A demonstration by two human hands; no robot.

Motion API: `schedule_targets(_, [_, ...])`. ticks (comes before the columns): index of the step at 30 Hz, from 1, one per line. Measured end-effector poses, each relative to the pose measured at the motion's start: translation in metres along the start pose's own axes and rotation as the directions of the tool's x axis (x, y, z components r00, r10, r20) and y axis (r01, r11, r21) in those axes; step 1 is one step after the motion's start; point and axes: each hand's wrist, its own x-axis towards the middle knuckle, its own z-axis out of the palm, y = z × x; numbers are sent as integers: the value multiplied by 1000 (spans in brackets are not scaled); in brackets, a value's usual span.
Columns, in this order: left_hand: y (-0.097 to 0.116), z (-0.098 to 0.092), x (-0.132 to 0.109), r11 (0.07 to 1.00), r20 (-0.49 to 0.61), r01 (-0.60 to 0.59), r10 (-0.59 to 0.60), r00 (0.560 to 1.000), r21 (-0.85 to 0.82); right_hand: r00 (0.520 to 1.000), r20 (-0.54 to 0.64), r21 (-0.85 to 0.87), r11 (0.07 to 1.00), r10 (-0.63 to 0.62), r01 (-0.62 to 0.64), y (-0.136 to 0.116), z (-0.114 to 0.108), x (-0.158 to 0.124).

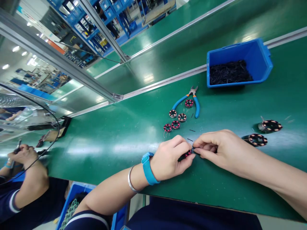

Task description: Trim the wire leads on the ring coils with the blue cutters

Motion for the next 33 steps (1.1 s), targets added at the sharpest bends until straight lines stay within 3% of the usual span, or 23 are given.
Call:
schedule_targets(9, [-2,2,-3,989,-37,66,-71,997,-131,997,-31,-52,996,-73,72,4,5,-1])
schedule_targets(13, [-2,6,-4,978,-43,83,-93,995,-191,978,-130,-76,985,-161,152,6,13,0])
schedule_targets(18, [-2,8,-4,970,-53,90,-104,993,-227,946,-173,-147,957,-275,252,6,19,0])
schedule_targets(26, [-1,10,-6,964,-59,75,-93,994,-254,935,-65,-290,903,-350,318,12,16,-3])
schedule_targets(30, [-5,10,-2,971,-50,93,-106,993,-220,954,-126,-230,943,-274,240,3,9,-3])
schedule_targets(33, [-10,6,-3,990,-97,112,-120,988,-86,934,-315,-189,975,-170,113,0,-9,-9])
